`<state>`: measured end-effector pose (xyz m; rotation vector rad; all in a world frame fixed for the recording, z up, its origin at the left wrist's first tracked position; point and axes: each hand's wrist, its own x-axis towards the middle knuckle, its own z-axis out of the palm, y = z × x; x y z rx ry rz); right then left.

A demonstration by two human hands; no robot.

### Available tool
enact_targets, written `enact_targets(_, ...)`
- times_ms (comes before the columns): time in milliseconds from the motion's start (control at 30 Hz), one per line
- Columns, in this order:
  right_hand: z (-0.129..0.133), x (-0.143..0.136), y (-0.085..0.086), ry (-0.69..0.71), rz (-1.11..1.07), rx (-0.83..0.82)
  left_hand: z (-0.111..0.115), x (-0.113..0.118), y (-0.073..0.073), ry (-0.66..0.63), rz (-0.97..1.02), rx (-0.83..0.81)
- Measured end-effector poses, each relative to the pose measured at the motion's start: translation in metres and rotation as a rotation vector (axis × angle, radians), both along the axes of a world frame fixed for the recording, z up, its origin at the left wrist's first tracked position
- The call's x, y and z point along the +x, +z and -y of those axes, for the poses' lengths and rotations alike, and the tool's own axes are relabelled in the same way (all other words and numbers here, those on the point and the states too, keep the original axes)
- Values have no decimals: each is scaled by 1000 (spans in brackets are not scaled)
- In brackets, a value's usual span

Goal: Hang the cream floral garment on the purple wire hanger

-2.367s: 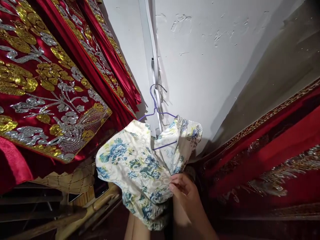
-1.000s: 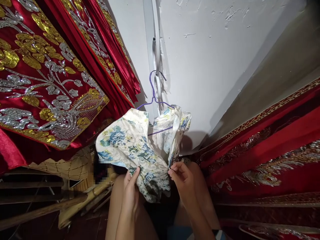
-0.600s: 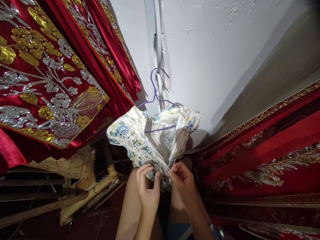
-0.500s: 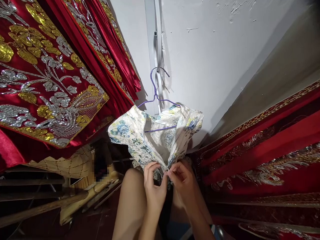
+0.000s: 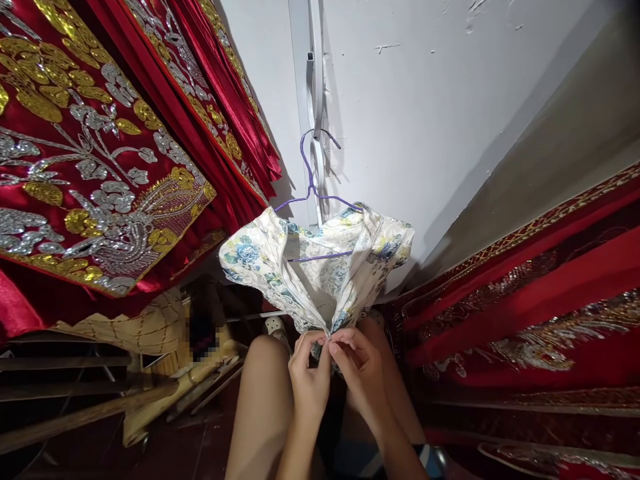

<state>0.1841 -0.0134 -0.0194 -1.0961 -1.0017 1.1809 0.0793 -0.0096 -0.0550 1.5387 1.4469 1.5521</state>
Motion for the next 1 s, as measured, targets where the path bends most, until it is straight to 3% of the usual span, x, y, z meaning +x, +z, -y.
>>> enact_targets(333,-1,-1,-13,-64,51,24,0,-4,6,-80,33,33)
enact_targets(667,-7,1,-3,-119,184,176,2,-8,3,-93,28,-8)
enact_targets(1000,-4,2,-13,-110,107,121,4,-3,10,-88,55,-8)
